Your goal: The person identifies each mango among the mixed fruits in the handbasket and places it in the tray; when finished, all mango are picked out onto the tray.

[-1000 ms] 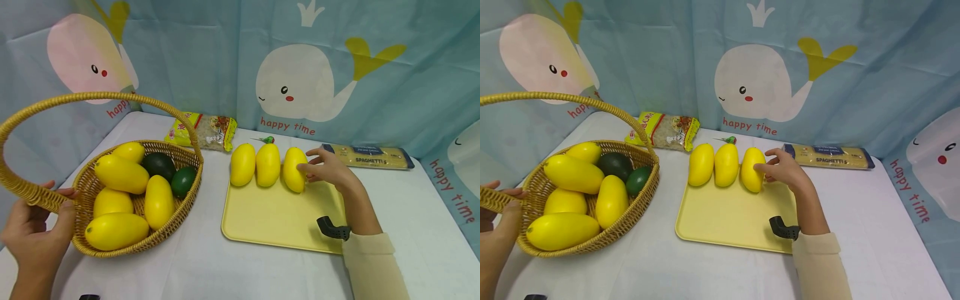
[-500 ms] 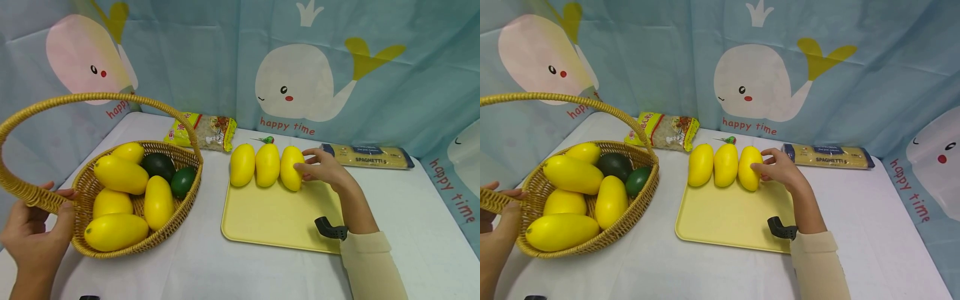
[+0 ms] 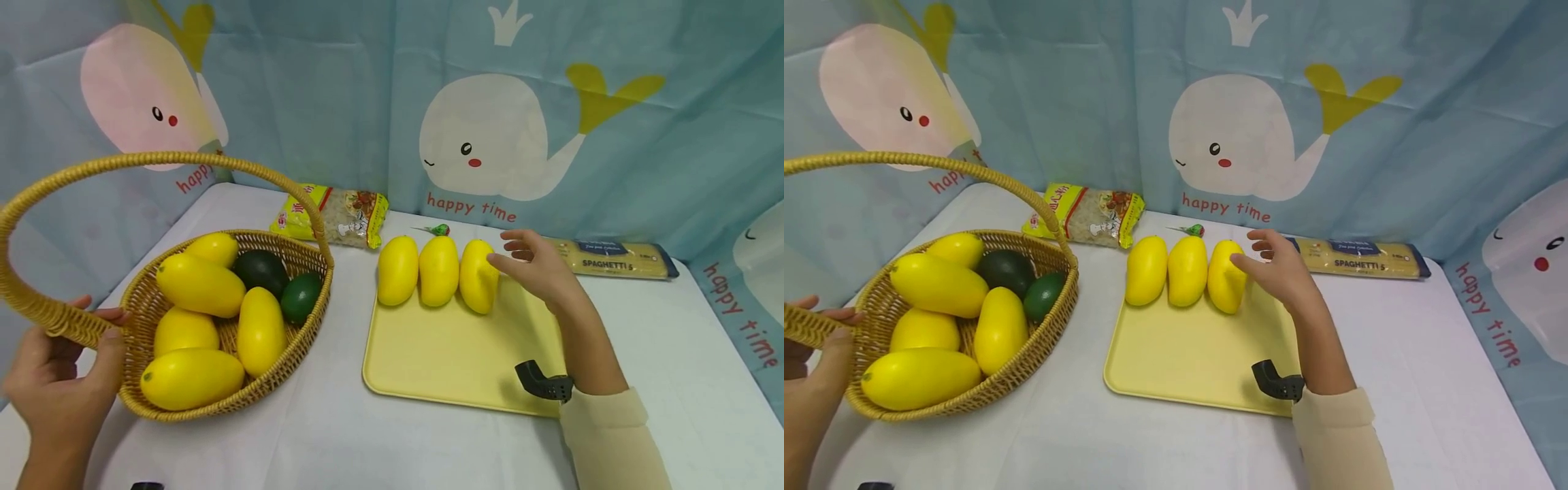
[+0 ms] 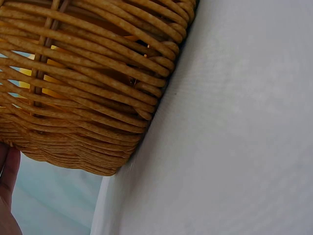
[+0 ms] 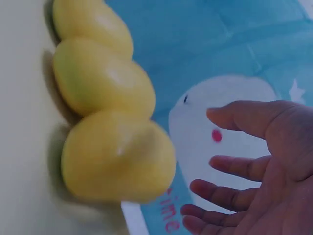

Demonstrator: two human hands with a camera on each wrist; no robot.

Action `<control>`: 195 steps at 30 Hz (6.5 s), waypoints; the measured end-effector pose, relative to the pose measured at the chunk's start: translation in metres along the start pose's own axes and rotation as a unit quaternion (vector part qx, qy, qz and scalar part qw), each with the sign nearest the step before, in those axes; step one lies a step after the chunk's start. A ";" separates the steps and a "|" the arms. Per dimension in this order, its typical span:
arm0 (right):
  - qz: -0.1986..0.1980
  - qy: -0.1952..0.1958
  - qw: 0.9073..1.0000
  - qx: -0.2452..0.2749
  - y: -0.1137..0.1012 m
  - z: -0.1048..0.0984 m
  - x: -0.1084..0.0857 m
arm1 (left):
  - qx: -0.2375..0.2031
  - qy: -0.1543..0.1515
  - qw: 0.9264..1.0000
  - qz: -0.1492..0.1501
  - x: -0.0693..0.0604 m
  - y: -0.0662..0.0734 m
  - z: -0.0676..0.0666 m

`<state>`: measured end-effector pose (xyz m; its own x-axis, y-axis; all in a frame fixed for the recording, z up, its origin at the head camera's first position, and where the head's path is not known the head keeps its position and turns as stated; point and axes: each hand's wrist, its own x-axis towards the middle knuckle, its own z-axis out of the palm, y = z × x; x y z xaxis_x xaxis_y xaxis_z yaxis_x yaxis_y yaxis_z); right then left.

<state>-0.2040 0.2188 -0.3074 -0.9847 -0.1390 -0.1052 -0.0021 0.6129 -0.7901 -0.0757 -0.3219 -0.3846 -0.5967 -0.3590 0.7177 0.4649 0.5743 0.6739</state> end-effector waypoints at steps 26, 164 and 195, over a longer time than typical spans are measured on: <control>-0.403 -0.044 0.894 -0.190 -0.173 0.253 0.007 | 0.004 -0.006 1.000 0.002 -0.001 0.001 0.000; -0.251 0.090 0.948 0.174 -0.030 0.068 -0.047 | -0.010 0.004 1.000 0.009 0.001 -0.004 0.002; -0.157 0.127 0.977 0.075 0.020 -0.005 -0.054 | -0.021 0.006 1.000 0.003 0.001 -0.003 0.002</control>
<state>-0.1513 0.2422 -0.3141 -0.9514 -0.0929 0.2935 -0.3033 0.4472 -0.8415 -0.0783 -0.3225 -0.3862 -0.5863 -0.3644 0.7235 0.4958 0.5448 0.6763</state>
